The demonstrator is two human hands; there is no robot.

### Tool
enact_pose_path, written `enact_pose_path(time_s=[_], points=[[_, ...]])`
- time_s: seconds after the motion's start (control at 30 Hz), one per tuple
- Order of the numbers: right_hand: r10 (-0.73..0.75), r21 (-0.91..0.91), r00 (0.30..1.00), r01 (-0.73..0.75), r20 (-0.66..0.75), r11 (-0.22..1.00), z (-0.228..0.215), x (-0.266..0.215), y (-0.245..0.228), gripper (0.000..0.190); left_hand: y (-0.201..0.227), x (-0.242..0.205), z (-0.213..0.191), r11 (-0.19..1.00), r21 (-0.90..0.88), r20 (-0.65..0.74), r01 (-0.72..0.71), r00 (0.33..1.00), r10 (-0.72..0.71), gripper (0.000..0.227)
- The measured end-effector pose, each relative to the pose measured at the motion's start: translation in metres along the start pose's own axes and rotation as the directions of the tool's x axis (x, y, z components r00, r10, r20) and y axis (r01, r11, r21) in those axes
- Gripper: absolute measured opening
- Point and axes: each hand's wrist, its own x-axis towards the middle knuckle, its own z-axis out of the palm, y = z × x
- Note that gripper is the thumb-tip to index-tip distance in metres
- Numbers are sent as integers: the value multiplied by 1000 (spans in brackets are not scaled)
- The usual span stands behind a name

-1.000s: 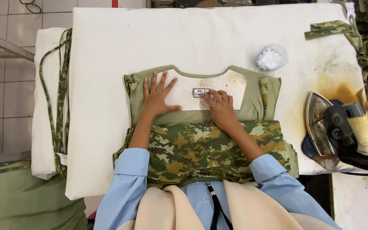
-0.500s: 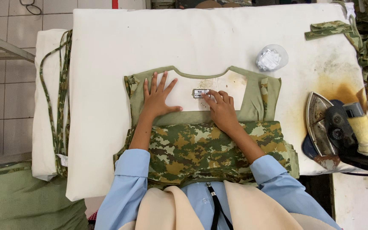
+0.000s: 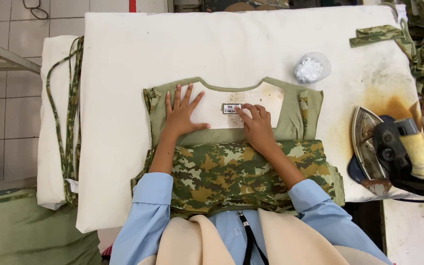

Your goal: The person irons a camouflage-patterned garment on a white ironing board. They repeatedly place a paper template over the garment's collar area, press it with an iron, and then remove the template to continue ironing the fabric.

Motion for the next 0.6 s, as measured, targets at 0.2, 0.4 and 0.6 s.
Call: enact_pose_path(time_s=[0.2,0.4,0.6], points=[[235,353,933,-129,-274,926,-96,-34,19,34,1,0,-2,1000,-5,5,7,1000,-7,110],[836,-211,547,-823,-44,527,-229,-98,119,100,6,0,-14,999,46,89,9,996,-13,110],[715,-274,698,-684,23,676,-205,-174,254,62,5,-3,-14,1000,10,41,-22,999,22,108]])
